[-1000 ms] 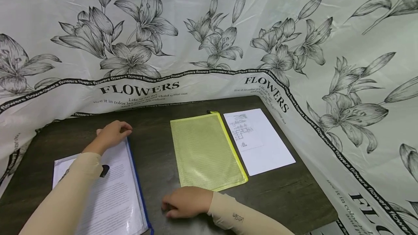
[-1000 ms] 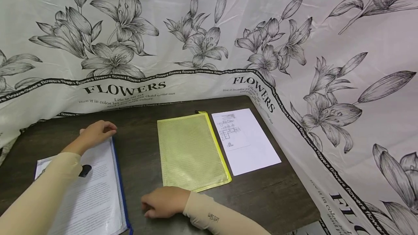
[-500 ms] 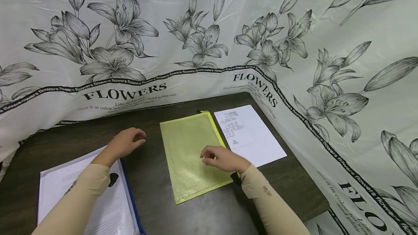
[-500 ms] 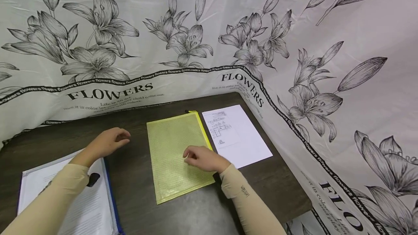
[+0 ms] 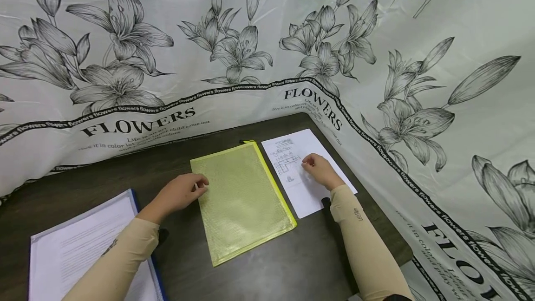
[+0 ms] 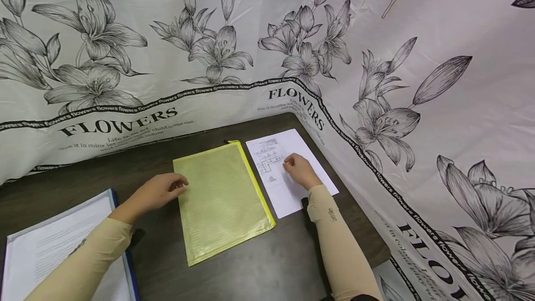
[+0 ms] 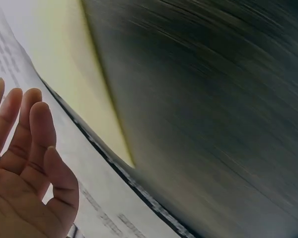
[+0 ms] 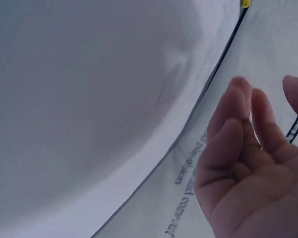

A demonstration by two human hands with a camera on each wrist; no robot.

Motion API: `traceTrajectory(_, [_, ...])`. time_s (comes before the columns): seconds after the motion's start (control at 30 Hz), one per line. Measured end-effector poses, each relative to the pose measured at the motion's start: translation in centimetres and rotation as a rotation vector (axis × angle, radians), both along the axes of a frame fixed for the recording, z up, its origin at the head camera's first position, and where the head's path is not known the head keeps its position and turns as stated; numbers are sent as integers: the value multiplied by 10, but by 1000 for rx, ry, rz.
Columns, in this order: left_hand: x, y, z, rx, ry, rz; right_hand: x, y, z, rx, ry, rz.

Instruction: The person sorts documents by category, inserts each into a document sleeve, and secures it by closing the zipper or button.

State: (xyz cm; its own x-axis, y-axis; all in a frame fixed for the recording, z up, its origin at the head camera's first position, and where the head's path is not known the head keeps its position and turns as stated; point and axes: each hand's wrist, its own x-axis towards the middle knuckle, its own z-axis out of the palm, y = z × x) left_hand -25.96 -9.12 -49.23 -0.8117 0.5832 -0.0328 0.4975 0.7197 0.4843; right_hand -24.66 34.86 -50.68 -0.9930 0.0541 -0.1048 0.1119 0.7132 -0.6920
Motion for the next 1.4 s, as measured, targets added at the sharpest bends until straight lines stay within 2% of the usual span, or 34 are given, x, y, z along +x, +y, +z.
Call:
traceTrajectory(0.23, [-7, 44, 0, -24, 4, -50, -13, 29, -9, 109, 40, -144])
traceTrajectory(0.47, [-11, 87, -6, -100, 46, -81, -23, 36, -14, 261, 72, -222])
traceTrajectory(0.6, [-14, 110, -5, -144, 73, -112, -24, 34, -13, 323, 42, -258])
traceTrajectory(0.7, [-17, 126, -5, -180, 99, -134, -23, 34, -13, 363, -23, -276])
traceTrajectory(0.93, [-24, 147, -8, -206, 154, -171, -26, 38, -14, 422, -189, -252])
traceTrajectory(1.07, [-28, 151, -11, -206, 150, -186, -32, 41, -10, 477, -235, -211])
traceTrajectory(1.2, [-30, 155, -13, -215, 161, -213, -38, 47, -10, 570, -287, -127])
traceTrajectory(1.3, [-31, 159, -17, -218, 196, -227, -42, 51, -13, 626, -306, -80])
traceTrajectory(1.4, [-32, 165, -20, -233, 221, -235, -45, 54, -12, 649, -315, -71])
